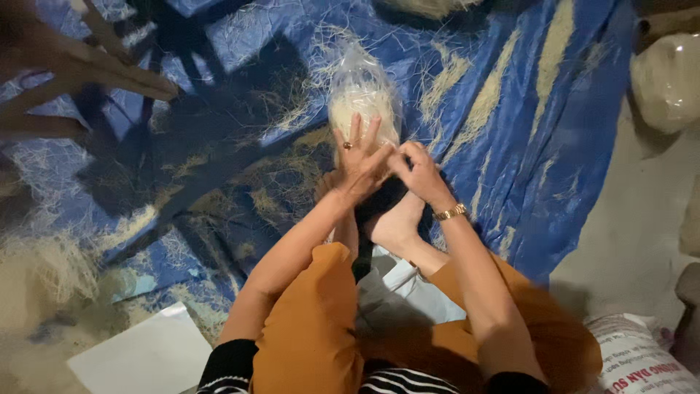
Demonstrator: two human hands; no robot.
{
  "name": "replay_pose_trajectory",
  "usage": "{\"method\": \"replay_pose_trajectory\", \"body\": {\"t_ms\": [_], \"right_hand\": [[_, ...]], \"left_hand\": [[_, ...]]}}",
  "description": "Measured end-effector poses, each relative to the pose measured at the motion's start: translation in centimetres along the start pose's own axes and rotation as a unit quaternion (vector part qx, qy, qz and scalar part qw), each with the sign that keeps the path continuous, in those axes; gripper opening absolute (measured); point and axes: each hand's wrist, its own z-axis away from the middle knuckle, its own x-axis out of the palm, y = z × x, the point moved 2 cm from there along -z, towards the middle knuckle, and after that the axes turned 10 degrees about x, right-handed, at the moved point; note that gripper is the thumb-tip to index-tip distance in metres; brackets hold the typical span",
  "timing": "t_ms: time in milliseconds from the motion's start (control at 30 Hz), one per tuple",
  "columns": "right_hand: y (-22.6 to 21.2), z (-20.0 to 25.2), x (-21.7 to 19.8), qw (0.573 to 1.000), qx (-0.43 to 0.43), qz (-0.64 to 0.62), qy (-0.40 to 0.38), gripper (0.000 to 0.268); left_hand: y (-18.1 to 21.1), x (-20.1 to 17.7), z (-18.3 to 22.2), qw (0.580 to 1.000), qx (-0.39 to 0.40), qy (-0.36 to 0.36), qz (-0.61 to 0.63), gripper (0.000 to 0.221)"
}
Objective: The person packs bundles of dried noodles into clear plastic bags by hand while sitting on the floor, occasionally using a scale to weigh the portions.
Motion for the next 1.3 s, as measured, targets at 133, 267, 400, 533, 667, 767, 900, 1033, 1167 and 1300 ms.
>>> {"method": "replay_pose_trajectory", "body": {"t_ms": [133,267,400,533,667,767,900,1033,1167,1300], "right_hand": [[0.2,-0.3,0.9,1.000,0.003,-0.009,-0.019,0.032],[-4.4,-0.3,0.7,0.996,0.009,-0.079,-0.036,0.026],[-11.3,2.8,-2.0,0.995,0.012,-0.090,-0.046,0.032],[-11.2,6.2,-1.3,0.989,0.145,-0.005,-0.004,0.045],[-9.7,8.5,0.0,0.984,0.143,0.031,0.103,0.034],[-8.6,9.9,2.7,0.983,0.122,-0.044,0.133,0.018],[-6.0,11.6,0.8,0.983,0.163,0.064,0.047,0.040],[-4.4,11.7,-2.3,0.988,0.121,-0.025,0.089,0.024],[-3.1,12.0,-2.4,0.979,0.171,-0.077,0.083,0.028],[-2.8,11.8,-2.8,0.972,0.195,-0.108,0.081,0.030]], "left_hand": [[-2.0,-0.6,0.5,0.995,0.033,0.029,0.091,0.044],[-2.7,-3.0,0.3,0.969,0.036,0.059,0.238,0.065],[-1.0,-10.7,-3.2,0.955,0.033,-0.032,0.292,0.067],[0.2,-12.4,-5.2,0.886,-0.057,-0.282,0.364,0.071],[4.2,-10.8,-3.2,0.827,-0.193,-0.405,0.338,0.088],[6.5,-8.5,-0.7,0.866,-0.146,-0.422,0.223,0.071],[7.9,-6.9,2.1,0.922,-0.092,-0.347,0.146,0.055],[6.1,-8.2,2.9,0.942,-0.221,-0.041,0.248,0.024],[3.7,-6.9,3.7,0.907,-0.275,-0.015,0.317,0.025],[6.7,-5.7,3.4,0.912,-0.191,0.042,0.360,0.027]]}}
